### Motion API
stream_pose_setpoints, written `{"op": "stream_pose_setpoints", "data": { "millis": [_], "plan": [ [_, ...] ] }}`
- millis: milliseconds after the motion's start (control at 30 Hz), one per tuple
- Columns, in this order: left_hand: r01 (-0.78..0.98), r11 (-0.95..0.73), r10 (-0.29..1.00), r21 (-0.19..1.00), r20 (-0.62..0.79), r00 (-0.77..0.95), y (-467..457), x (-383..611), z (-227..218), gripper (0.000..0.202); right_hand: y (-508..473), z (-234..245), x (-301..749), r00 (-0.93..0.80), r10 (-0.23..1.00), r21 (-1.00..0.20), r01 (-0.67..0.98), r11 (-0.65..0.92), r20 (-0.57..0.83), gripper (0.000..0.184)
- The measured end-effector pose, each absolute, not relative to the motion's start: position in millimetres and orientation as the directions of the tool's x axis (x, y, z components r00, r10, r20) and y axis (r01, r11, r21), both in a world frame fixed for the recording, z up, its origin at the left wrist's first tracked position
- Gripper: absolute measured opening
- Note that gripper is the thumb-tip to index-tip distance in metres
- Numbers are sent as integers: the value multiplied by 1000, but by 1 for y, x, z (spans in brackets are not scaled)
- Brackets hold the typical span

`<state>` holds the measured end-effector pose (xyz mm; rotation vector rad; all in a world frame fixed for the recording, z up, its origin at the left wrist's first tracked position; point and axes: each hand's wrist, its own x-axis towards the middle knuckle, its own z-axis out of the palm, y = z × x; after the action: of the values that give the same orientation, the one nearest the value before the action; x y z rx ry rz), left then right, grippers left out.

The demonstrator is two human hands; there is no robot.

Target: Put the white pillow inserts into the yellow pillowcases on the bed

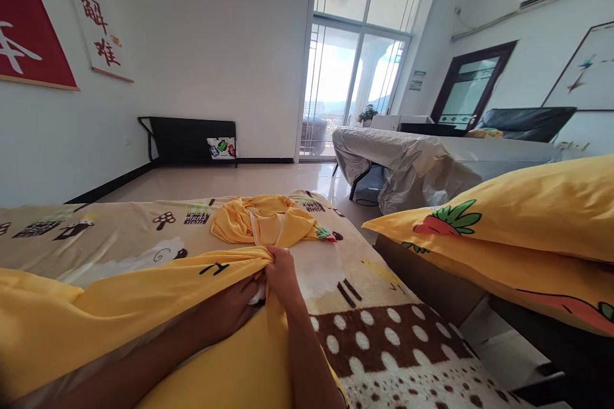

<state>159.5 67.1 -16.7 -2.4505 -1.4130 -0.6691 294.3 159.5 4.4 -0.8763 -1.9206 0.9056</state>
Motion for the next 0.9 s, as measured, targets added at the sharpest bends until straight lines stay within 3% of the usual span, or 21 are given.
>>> {"op": "stream_pose_setpoints", "data": {
  "millis": [233,367,533,633,767,900],
  "plan": [
    [858,-498,814,128,412,411,65,162,-8,46,161,0,296,-543,795,-937,39,346,271,27],
    [821,-525,787,226,496,367,64,150,-20,42,162,0,298,-550,794,-944,33,328,257,32],
    [667,-704,610,245,689,391,61,142,-37,34,161,6,300,-550,778,-927,18,375,304,28],
    [552,-804,520,222,714,470,56,145,-30,39,158,9,301,-532,776,-917,-2,398,338,22],
    [616,-691,704,378,546,455,48,153,-7,29,156,13,302,-523,753,-889,-22,458,400,16],
    [659,-382,921,648,324,216,48,161,5,31,155,16,309,-565,712,-830,82,551,417,12]
  ]
}}
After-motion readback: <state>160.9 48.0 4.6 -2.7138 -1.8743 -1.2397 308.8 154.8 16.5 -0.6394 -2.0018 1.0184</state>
